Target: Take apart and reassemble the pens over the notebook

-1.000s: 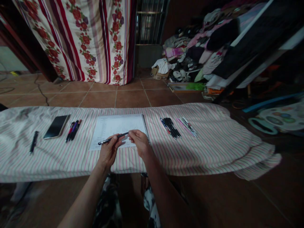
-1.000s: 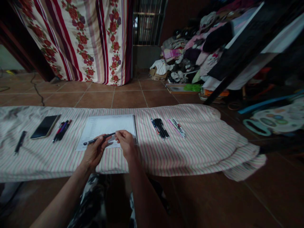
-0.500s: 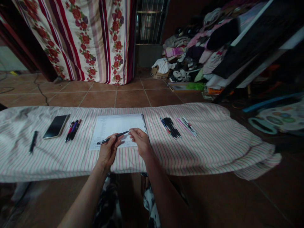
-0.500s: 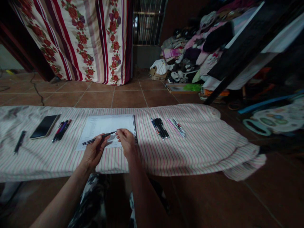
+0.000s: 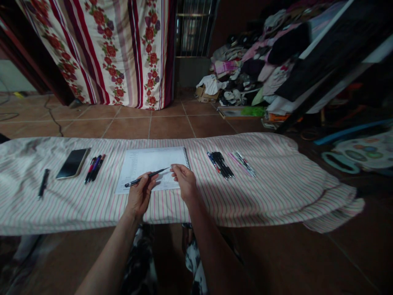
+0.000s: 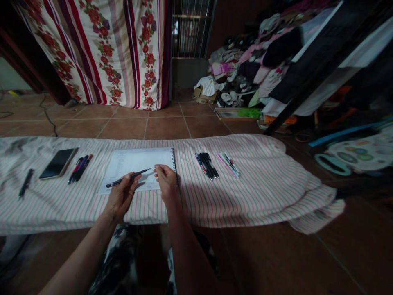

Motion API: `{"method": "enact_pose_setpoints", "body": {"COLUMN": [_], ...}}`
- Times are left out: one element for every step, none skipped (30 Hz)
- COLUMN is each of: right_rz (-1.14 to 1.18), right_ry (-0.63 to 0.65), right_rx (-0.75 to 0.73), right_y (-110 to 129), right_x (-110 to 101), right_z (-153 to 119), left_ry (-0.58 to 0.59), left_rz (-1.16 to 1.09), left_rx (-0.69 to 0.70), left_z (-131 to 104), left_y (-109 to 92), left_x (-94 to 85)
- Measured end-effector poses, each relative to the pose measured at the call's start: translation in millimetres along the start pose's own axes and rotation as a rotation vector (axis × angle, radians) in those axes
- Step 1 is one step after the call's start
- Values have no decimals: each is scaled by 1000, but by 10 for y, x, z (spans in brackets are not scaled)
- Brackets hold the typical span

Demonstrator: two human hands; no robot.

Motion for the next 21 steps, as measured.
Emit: {"method": "enact_pose_setpoints", "body": {"right_rz": [-4, -10, -20, -39, -77, -134, -215, -310, -409, -505, -593, -673, -750, -826, -899, -965, -1018, -1055, -1075, -1081, -1080], "right_ry": [-15, -28, -40, -49, -50, -50, -45, -41, -40, -38, -36, -34, -29, -27, -27, -32, -42, -56, -74, -93, -110], "right_rx": [-3, -5, -7, -12, -22, -42, -72, -109, -152, -196, -239, -276, -309, -342, -374, -404, -433, -460, -485, -506, -525], "right_y": [-3, -10, -18, -27, -34, -35, -30, -19, -1, 20, 43, 65, 85, 103, 118, 127, 133, 133, 130, 124, 115], "right_x": [-18, -37, -59, -82, -103, -125, -144, -161, -176, -187, -193, -196, -194, -189, -182, -175, -171, -170, -172, -178, -185], "right_z": [13, 29, 48, 68, 90, 110, 129, 144, 154, 158, 157, 152, 144, 135, 125, 117, 111, 108, 108, 110, 113], "left_ry": [1, 2, 4, 4, 2, -1, -2, -3, -4, -5, -6, -6, -6, -5, -5, -4, -4, -3, -2, -1, 0], "left_rz": [-2, -4, -4, -3, -2, 1, 5, 10, 16, 24, 30, 33, 34, 34, 32, 30, 28, 27, 26, 26, 27], "left_rx": [-2, -2, -2, -1, 0, 2, 3, 3, 2, 1, -1, -2, -3, -4, -4, -4, -5, -4, -5, -5, -4], "left_z": [4, 8, 11, 13, 13, 10, 6, 0, -6, -11, -14, -16, -16, -15, -14, -13, -12, -12, -13, -15, -16], "left_y": [2, 4, 6, 6, 6, 4, 2, -1, -3, -5, -5, -6, -6, -5, -5, -4, -3, -2, -2, -2, -2], "left_x": [-5, -9, -12, -14, -15, -13, -10, -5, 0, 4, 6, 8, 9, 9, 8, 7, 6, 6, 6, 7, 8]}}
Point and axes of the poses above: each hand's wrist, its own z-axis towards the middle knuckle, its own x-axis out of the palm, y = z × x, the point moved 5 cm from there along z, towards the middle knuckle, and after that the axes turned 6 degrees about z, right-handed, at the moved point
